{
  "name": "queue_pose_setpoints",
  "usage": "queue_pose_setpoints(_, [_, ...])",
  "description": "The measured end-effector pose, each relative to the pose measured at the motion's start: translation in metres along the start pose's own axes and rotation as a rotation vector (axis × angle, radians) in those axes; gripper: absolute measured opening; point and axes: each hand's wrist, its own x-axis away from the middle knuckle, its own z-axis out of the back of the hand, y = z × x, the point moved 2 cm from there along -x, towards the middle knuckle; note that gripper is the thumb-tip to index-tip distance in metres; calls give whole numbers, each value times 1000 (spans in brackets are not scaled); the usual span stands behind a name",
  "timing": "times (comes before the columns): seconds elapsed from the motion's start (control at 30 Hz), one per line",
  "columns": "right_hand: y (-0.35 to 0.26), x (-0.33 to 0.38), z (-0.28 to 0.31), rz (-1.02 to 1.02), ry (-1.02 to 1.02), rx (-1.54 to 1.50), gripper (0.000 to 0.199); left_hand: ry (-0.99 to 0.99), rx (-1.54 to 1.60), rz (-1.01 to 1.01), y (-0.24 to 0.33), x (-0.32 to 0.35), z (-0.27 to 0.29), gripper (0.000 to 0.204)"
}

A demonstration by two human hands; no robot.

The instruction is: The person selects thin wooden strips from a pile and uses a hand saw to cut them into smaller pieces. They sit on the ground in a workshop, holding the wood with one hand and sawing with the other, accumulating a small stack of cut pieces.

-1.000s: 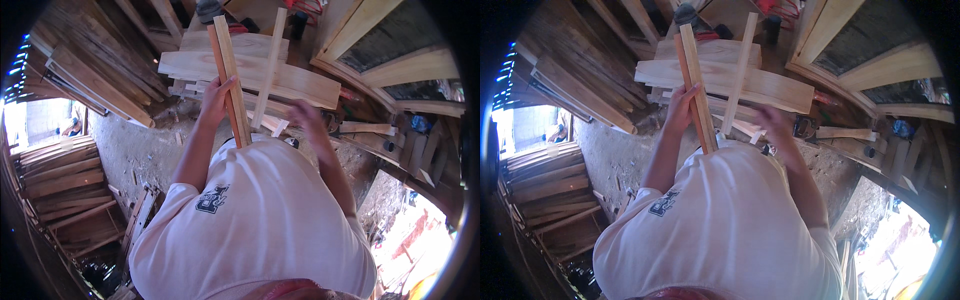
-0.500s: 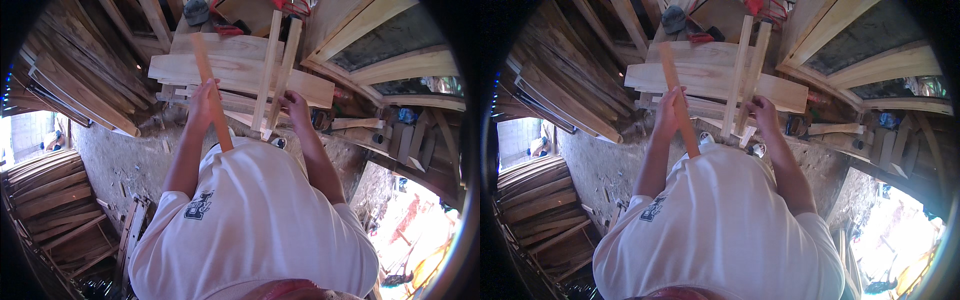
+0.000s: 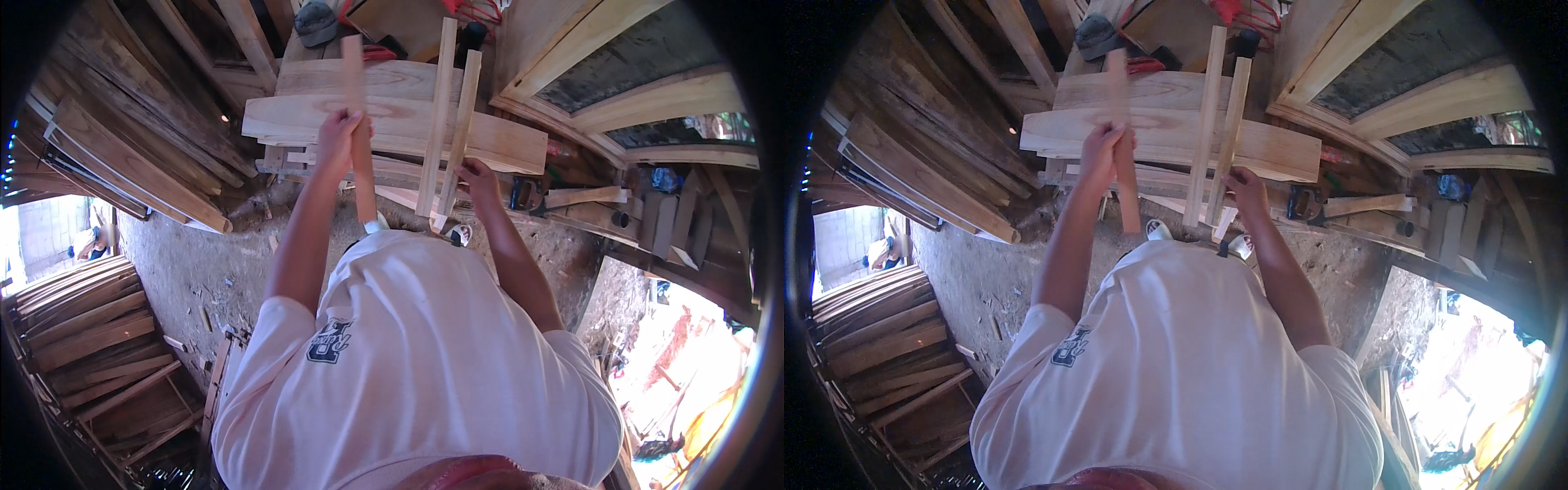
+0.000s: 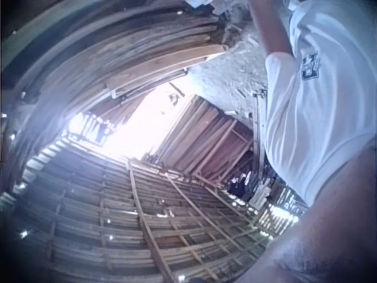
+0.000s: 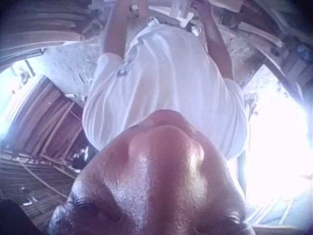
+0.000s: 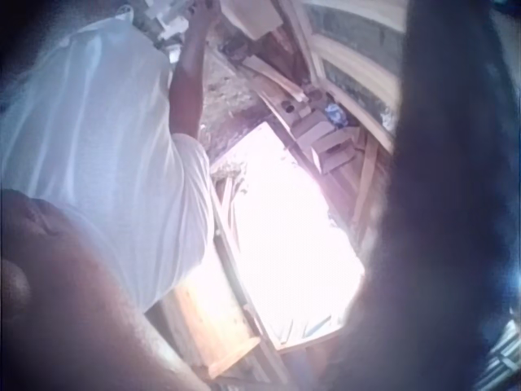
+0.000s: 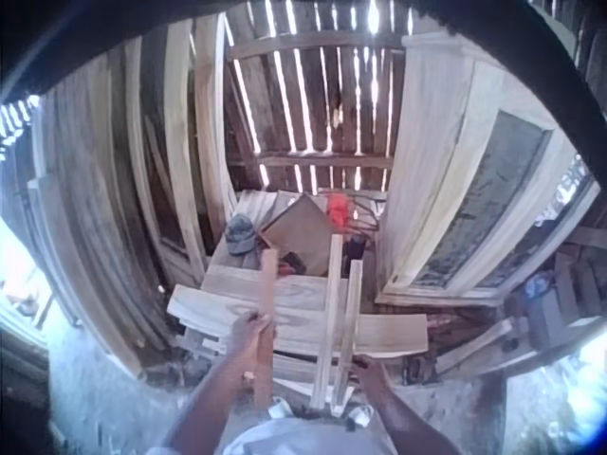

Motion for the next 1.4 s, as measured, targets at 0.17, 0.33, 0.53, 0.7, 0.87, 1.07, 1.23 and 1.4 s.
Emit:
queue_pose_setpoints(0.17, [5,-10,8,7,-15,-11,24,25,-189,-43,-29,-42,-64,26])
queue_pose_setpoints(0.33, [-3,-2,3,13,-46,-49,25,193,-494,-208,-65,-64,-74,38])
queue_pose_setpoints(0.53, [10,-10,9,-28,-29,12,22,138,-623,-177,-73,-64,-72,39])
queue_pose_setpoints(0.7, [11,-11,7,-21,-23,-41,25,138,-610,-164,-69,-44,-70,35])
queue_pose_setpoints(0.87, [4,-5,5,28,-32,-8,26,129,-477,-81,-66,-43,-58,31])
queue_pose_setpoints(1.07, [-55,65,-2,205,-158,16,28,-23,97,18,-26,-12,-79,31])
queue_pose_setpoints(1.23, [-88,86,-22,393,-114,592,31,-116,348,119,7,37,-145,35])
queue_pose_setpoints(1.4, [-103,123,-1,480,57,872,26,-277,65,117,-7,52,-173,37])
